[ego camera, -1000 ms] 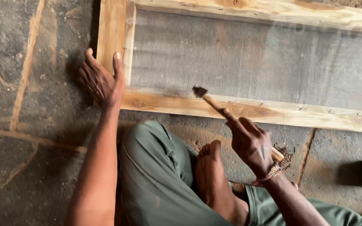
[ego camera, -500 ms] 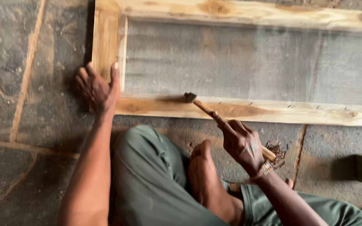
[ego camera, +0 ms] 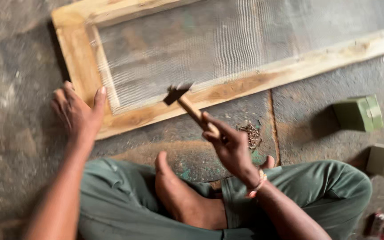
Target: The person is sitting on a stone floor, attaching a metal mesh screen to a wooden frame using a hammer and nails. They repeatedly pick up nails, position them along the frame's edge, and hammer them in to secure the mesh.
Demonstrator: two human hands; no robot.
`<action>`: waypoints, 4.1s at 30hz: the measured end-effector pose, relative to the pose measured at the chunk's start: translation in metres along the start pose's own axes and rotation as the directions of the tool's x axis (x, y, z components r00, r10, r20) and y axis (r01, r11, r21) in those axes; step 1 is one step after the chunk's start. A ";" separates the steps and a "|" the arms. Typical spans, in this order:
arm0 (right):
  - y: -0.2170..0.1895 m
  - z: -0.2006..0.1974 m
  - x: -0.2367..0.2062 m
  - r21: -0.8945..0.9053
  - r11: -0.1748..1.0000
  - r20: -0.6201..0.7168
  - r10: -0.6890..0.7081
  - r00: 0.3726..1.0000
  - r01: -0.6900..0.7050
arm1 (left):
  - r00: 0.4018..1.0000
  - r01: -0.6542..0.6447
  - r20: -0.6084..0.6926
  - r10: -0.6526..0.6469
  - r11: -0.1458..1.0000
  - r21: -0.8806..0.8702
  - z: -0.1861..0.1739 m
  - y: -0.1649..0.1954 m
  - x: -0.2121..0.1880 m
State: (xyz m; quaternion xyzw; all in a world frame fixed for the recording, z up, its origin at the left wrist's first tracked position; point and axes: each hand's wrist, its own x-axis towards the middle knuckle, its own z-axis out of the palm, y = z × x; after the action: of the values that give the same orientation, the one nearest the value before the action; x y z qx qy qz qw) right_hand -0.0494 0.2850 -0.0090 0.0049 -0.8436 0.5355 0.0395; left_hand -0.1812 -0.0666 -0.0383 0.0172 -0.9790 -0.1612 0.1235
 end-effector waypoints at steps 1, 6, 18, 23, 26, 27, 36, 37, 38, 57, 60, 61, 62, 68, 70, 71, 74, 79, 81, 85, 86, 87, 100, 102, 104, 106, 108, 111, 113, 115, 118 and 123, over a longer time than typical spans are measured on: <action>0.003 -0.007 0.003 0.099 0.994 -0.044 -0.033 0.998 0.037 | 0.989 -0.099 -0.097 0.112 0.986 0.136 -0.002 0.016 0.003; 0.014 -0.095 0.014 0.126 0.983 -0.272 0.161 0.949 -0.131 | 0.824 -0.448 0.109 0.556 0.757 -0.475 0.046 0.156 -0.033; 0.037 -0.139 0.017 0.683 0.731 -0.457 0.410 0.789 0.016 | 0.752 -0.284 0.462 0.470 0.863 -0.417 0.118 0.237 -0.116; 0.037 -0.136 0.021 0.746 0.664 -0.423 0.418 0.804 0.048 | 0.733 -0.411 0.379 0.564 0.812 -0.415 0.108 0.237 -0.114; 0.037 -0.135 0.021 0.740 0.672 -0.423 0.427 0.800 0.032 | 0.702 -0.362 0.489 0.518 0.851 -0.381 0.105 0.243 -0.109; 0.036 -0.135 0.021 0.738 0.674 -0.424 0.430 0.797 0.029 | 0.696 -0.365 0.498 0.517 0.852 -0.374 0.104 0.246 -0.108; 0.015 -0.128 0.029 0.685 0.701 -0.314 0.531 0.787 -0.199 | 0.825 0.152 0.496 0.272 0.739 -0.657 0.048 0.219 -0.075; 0.010 -0.123 0.031 0.673 0.695 -0.271 0.550 0.790 -0.253 | 0.836 0.216 0.500 0.225 0.703 -0.677 0.040 0.206 -0.065; 0.006 -0.117 0.033 0.658 0.689 -0.230 0.569 0.789 -0.305 | 0.855 0.252 0.501 0.135 0.735 -0.629 0.033 0.190 -0.053; 0.004 -0.003 0.007 -0.474 0.852 0.339 -0.056 0.939 0.222 | 0.948 0.167 0.316 0.034 0.792 -0.587 0.055 0.099 -0.003; 0.019 0.031 0.080 -0.415 0.690 0.288 -0.519 0.805 0.593 | 0.938 0.180 0.346 0.030 0.810 -0.557 0.057 0.101 -0.003; 0.022 0.040 0.099 -0.416 0.669 0.350 -0.507 0.787 0.616 | 0.947 0.149 0.318 0.050 0.808 -0.570 0.057 0.101 -0.003; 0.024 0.047 0.115 -0.415 0.649 0.409 -0.494 0.768 0.638 | 0.954 0.117 0.290 0.070 0.806 -0.580 0.057 0.102 -0.003; 0.034 0.050 0.151 -0.312 0.456 0.626 -0.562 0.541 0.834 | 0.903 0.244 0.429 0.020 0.799 -0.550 0.052 0.107 -0.002; 0.038 0.049 0.151 -0.309 0.313 0.642 -0.628 0.440 0.898 | 0.870 0.298 0.493 -0.010 0.808 -0.508 0.052 0.108 -0.001; 0.040 0.050 0.150 -0.304 0.240 0.650 -0.655 0.385 0.922 | 0.851 0.325 0.524 -0.028 0.812 -0.484 0.052 0.109 -0.001; 0.048 0.054 0.148 -0.332 0.111 0.640 -0.703 0.310 0.937 | 0.906 0.234 0.421 0.038 0.784 -0.575 0.053 0.110 -0.002; 0.057 0.055 0.146 -0.356 -0.004 0.659 -0.710 0.248 0.935 | 0.909 0.226 0.414 0.043 0.785 -0.577 0.054 0.110 -0.002; 0.058 0.055 0.146 -0.370 -0.024 0.660 -0.710 0.244 0.929 | 0.905 0.233 0.423 0.037 0.790 -0.567 0.053 0.111 -0.001; 0.059 0.057 0.143 -0.356 0.028 0.647 -0.714 0.268 0.934 | 0.928 0.140 0.362 0.091 0.815 -0.562 0.047 0.115 -0.002; 0.058 0.057 0.142 -0.348 0.048 0.638 -0.720 0.273 0.936 | 0.938 0.086 0.322 0.126 0.816 -0.572 0.046 0.115 -0.003; 0.058 0.058 0.142 -0.336 0.065 0.638 -0.718 0.278 0.939 | 0.934 0.089 0.334 0.128 0.820 -0.565 0.046 0.115 -0.003; 0.048 0.060 0.139 -0.315 0.094 0.632 -0.722 0.283 0.944 | 0.975 0.029 0.214 0.064 0.914 -0.406 0.059 0.120 -0.026; 0.046 0.059 0.139 -0.334 0.068 0.635 -0.721 0.278 0.940 | 0.961 0.123 0.276 -0.010 0.910 -0.397 0.057 0.121 -0.027; 0.044 0.058 0.137 -0.346 0.069 0.641 -0.711 0.289 0.936 | 0.931 0.228 0.357 -0.067 0.873 -0.430 0.055 0.120 -0.027; 0.044 0.059 0.137 -0.338 0.087 0.641 -0.708 0.297 0.937 | 0.929 0.239 0.365 -0.065 0.857 -0.456 0.054 0.118 -0.027; 0.045 0.060 0.138 -0.334 0.107 0.639 -0.705 0.308 0.937 | 0.944 0.191 0.328 -0.031 0.864 -0.466 0.056 0.115 -0.028; 0.041 0.061 0.135 -0.376 0.136 0.624 -0.694 0.359 0.917 | 0.974 0.053 0.221 0.052 0.895 -0.444 0.062 0.111 -0.032; 0.032 0.058 0.122 -0.457 0.147 0.599 -0.678 0.426 0.877 | 0.981 -0.002 0.174 0.084 0.906 -0.424 0.069 0.110 -0.038; 0.017 0.045 0.088 -0.398 0.496 0.437 -0.637 0.635 0.772 | 0.980 0.020 0.188 0.058 0.921 -0.389 0.076 0.110 -0.043; -0.004 0.019 0.020 -0.470 0.817 0.460 -0.096 0.883 0.334 | 0.990 -0.032 0.118 0.079 0.935 -0.353 0.083 0.112 -0.051; -0.006 -0.007 -0.045 -0.325 0.846 0.475 0.533 0.700 -0.423 | 0.995 -0.092 -0.057 0.076 0.926 -0.367 0.087 0.120 -0.056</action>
State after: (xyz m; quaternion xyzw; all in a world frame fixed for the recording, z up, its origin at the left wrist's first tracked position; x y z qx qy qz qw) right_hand -0.0037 0.2878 -0.0041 -0.0660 -0.8376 0.4189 -0.3444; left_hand -0.1480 0.0782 -0.0925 -0.0448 -0.9283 -0.3366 0.1516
